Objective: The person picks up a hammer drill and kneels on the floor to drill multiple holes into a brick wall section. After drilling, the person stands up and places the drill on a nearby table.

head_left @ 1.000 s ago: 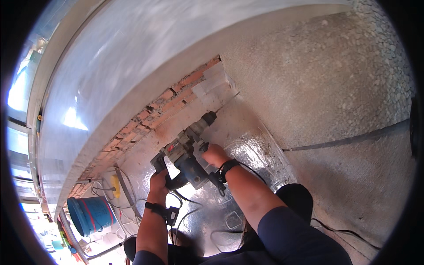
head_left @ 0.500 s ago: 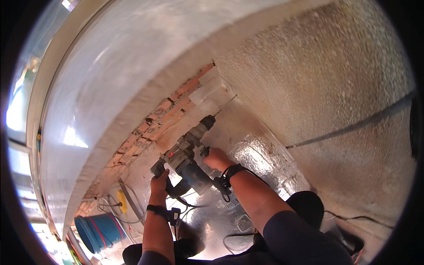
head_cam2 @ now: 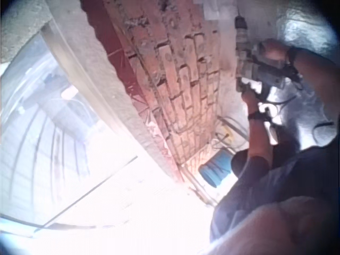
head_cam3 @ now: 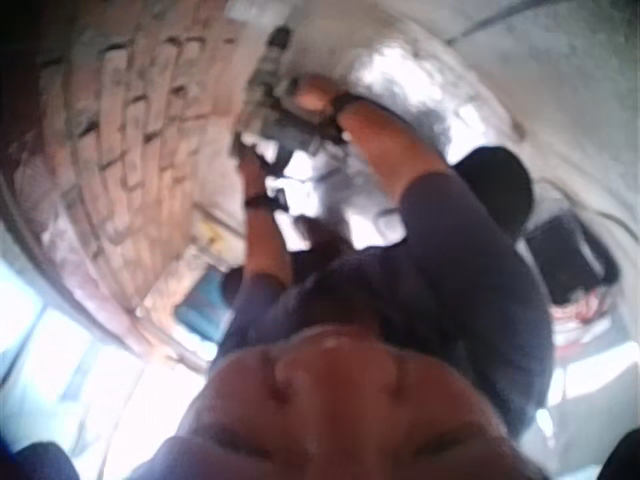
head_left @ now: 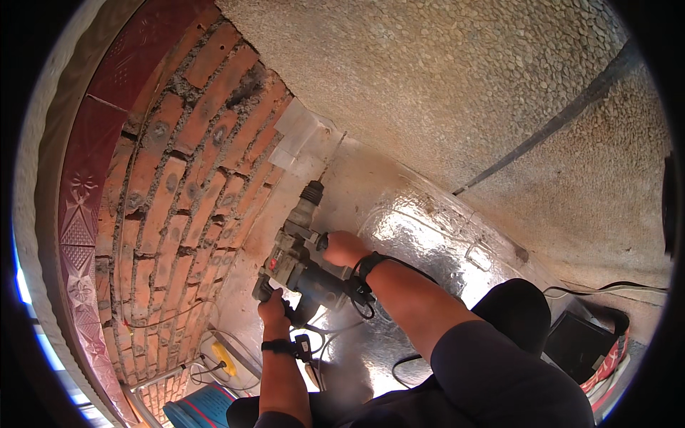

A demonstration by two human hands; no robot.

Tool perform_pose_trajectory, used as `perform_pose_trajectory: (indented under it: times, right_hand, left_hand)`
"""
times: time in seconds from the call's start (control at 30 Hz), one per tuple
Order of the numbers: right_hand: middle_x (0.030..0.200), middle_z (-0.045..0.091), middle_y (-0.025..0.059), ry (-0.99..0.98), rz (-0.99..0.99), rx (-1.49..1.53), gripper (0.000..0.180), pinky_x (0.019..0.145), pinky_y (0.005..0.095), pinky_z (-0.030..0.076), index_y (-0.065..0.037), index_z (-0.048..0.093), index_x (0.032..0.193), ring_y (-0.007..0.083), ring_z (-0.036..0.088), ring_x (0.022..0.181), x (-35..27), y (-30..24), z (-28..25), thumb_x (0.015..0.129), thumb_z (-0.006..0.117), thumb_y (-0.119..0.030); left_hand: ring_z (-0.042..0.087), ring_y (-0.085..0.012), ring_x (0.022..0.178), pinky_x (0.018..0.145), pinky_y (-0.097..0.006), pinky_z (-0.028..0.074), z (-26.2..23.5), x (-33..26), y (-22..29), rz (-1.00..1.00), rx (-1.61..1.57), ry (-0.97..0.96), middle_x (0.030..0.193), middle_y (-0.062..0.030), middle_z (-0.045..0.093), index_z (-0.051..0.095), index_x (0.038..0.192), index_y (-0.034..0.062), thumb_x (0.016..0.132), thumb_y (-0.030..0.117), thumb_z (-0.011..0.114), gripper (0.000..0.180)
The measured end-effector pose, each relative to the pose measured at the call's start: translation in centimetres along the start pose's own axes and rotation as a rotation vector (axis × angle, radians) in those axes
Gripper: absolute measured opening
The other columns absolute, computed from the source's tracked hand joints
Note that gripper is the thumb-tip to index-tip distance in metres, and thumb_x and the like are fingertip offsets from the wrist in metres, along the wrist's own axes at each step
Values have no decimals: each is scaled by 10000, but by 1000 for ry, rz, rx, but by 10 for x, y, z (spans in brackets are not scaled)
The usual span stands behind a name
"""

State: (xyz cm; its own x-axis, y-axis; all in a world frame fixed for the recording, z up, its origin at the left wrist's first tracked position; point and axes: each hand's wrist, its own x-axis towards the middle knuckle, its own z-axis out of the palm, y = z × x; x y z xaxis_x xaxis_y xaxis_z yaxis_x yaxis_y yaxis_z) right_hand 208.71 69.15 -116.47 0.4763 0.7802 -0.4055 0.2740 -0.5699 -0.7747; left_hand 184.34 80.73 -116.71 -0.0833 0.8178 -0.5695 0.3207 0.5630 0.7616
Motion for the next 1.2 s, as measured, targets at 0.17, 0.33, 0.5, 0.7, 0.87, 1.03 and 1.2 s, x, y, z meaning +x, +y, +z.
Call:
perform_pose_trajectory:
  times: [0.17,0.33,0.5,0.7,0.87,1.03,1.2]
  right_hand:
    - [941,657,223,1,-14,-1,283,803,463,493,-34,689,924,391,623,917,3,-9,8,772,582,-246]
    - [908,659,222,17,20,16,283,788,460,497,-14,682,898,396,626,898,9,-13,25,744,597,-236]
    - [896,648,241,64,5,0,291,750,462,501,12,665,853,399,628,874,13,5,41,694,613,-227]
    - [960,643,240,-8,59,7,322,794,455,498,-3,660,919,398,613,933,10,9,41,700,608,-233]
    - [959,646,232,21,26,4,325,792,458,498,-6,661,919,397,616,924,7,4,27,692,614,-233]
    - [919,649,237,14,43,2,295,776,460,500,-6,671,879,401,621,902,9,4,15,684,611,-220]
    - [900,650,237,26,56,3,289,751,463,502,-4,676,867,399,623,904,5,2,18,682,617,-218]
  left_hand:
    - [546,-187,480,437,-328,451,-7,10,7,23,51,-2,631,-58,531,540,774,0,746,102,682,177]
    - [545,-185,475,443,-326,454,-18,28,-2,27,10,11,629,-53,528,533,767,1,753,94,665,162]
    - [550,-188,485,441,-317,447,-19,28,-9,-1,15,-27,651,-54,531,537,803,-3,748,86,665,166]
    - [548,-198,482,422,-325,443,-23,17,-13,14,91,30,644,-67,529,536,797,-1,752,102,658,166]
    - [536,-176,480,436,-321,433,-12,23,-11,-1,4,24,629,-37,513,534,788,9,755,102,671,169]
    - [537,-188,466,410,-321,427,6,25,-1,26,-24,-6,635,-68,543,538,799,-3,751,84,663,159]
    - [550,-189,509,463,-323,463,-7,19,-15,-57,3,4,649,-57,540,546,811,-3,743,84,672,167]
